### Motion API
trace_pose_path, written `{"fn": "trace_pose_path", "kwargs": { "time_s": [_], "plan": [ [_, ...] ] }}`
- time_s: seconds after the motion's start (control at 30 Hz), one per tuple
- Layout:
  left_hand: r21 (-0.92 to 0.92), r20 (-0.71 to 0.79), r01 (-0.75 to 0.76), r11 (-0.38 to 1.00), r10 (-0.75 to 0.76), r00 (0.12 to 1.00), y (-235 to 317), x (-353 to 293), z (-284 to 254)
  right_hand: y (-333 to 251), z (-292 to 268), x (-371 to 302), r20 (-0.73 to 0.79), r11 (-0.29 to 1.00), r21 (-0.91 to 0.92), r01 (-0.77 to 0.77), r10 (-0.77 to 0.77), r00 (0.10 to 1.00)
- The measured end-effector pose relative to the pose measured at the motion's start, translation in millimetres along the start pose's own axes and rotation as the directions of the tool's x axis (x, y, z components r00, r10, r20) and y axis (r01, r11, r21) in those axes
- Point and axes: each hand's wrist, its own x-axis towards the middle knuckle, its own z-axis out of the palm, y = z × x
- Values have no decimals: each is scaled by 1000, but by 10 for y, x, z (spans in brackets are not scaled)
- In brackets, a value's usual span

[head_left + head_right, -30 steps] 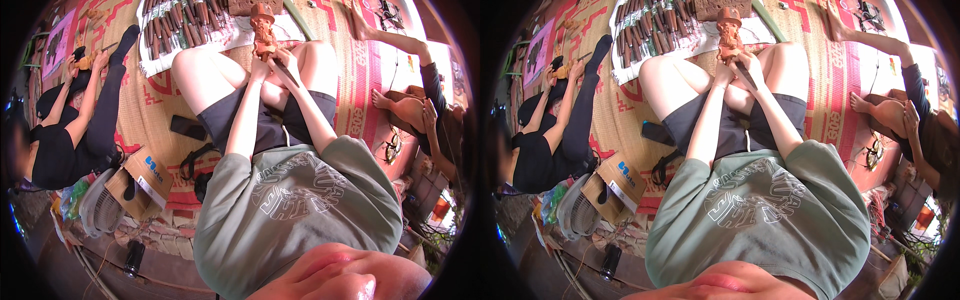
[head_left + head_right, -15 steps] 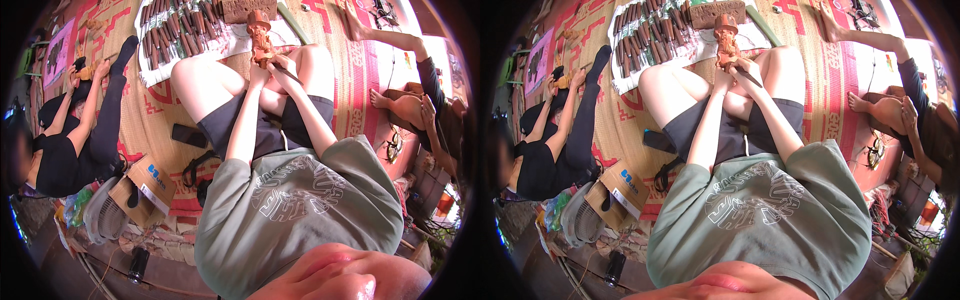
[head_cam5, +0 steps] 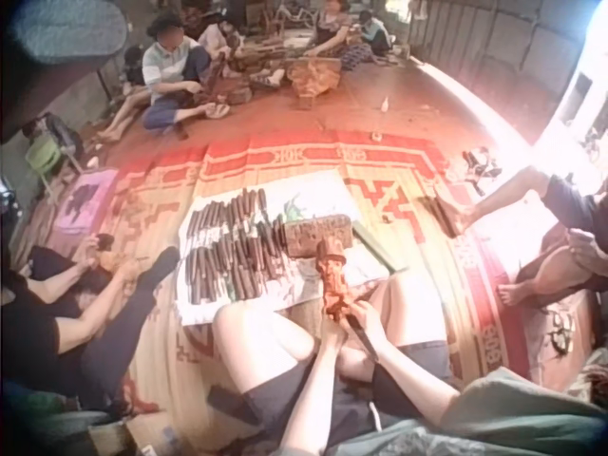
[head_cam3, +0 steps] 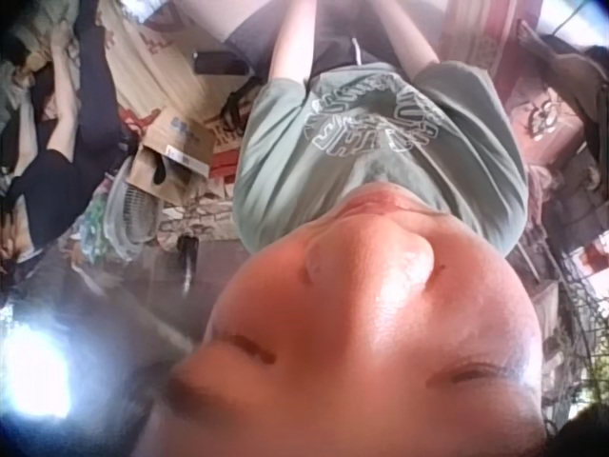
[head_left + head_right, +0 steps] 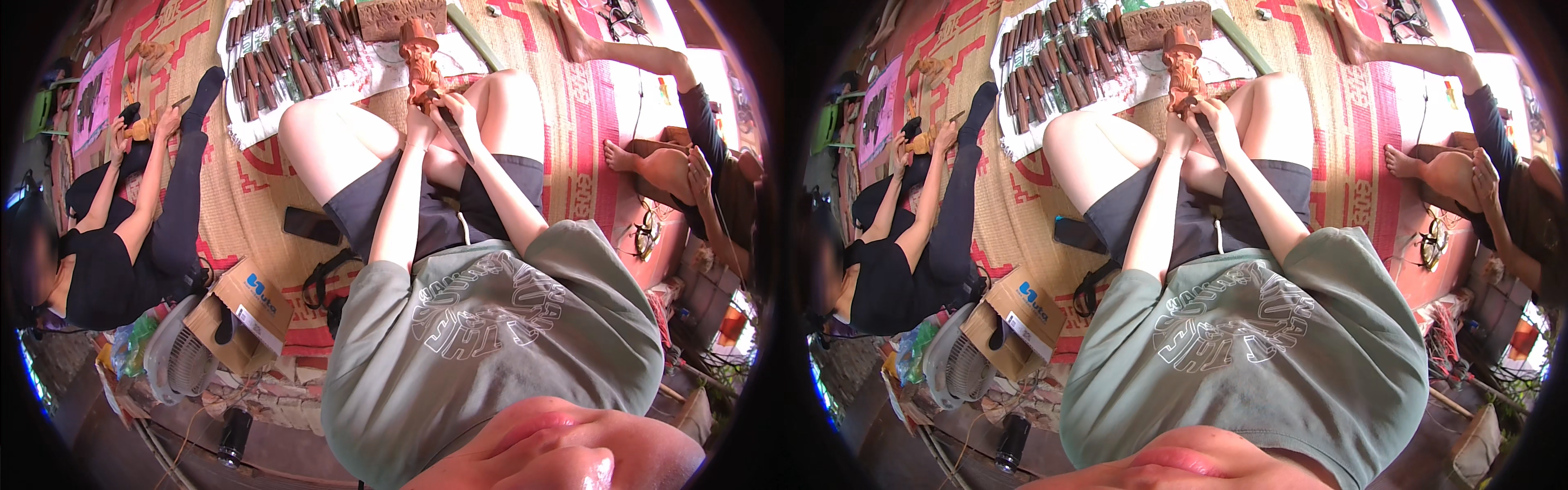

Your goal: The person sits on a mat and carves a small wooden object using a knife. They hold the wood in their left hand and use the knife in their right hand to shape the piece, occasionally rotating it to access different sides.

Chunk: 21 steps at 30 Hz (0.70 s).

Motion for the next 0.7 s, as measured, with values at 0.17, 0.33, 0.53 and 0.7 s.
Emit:
{"fn": "trace_pose_path", "kwargs": {
  "time_s": [0.17,0.33,0.53,0.7],
  "plan": [
    [-34,25,95,995,-94,995,68,-8,21,48,35,-62,-50,999,-40,23,-25,998],
    [-74,69,149,986,-144,987,166,-12,-19,39,59,-84,-70,1000,-19,4,-6,998],
    [-74,36,130,989,-128,991,283,-11,-24,34,-2,-79,-27,998,16,65,-64,998],
    [-74,-9,52,996,-53,999,470,-31,-32,35,52,-37,-75,999,37,18,-15,997]
  ]
}}
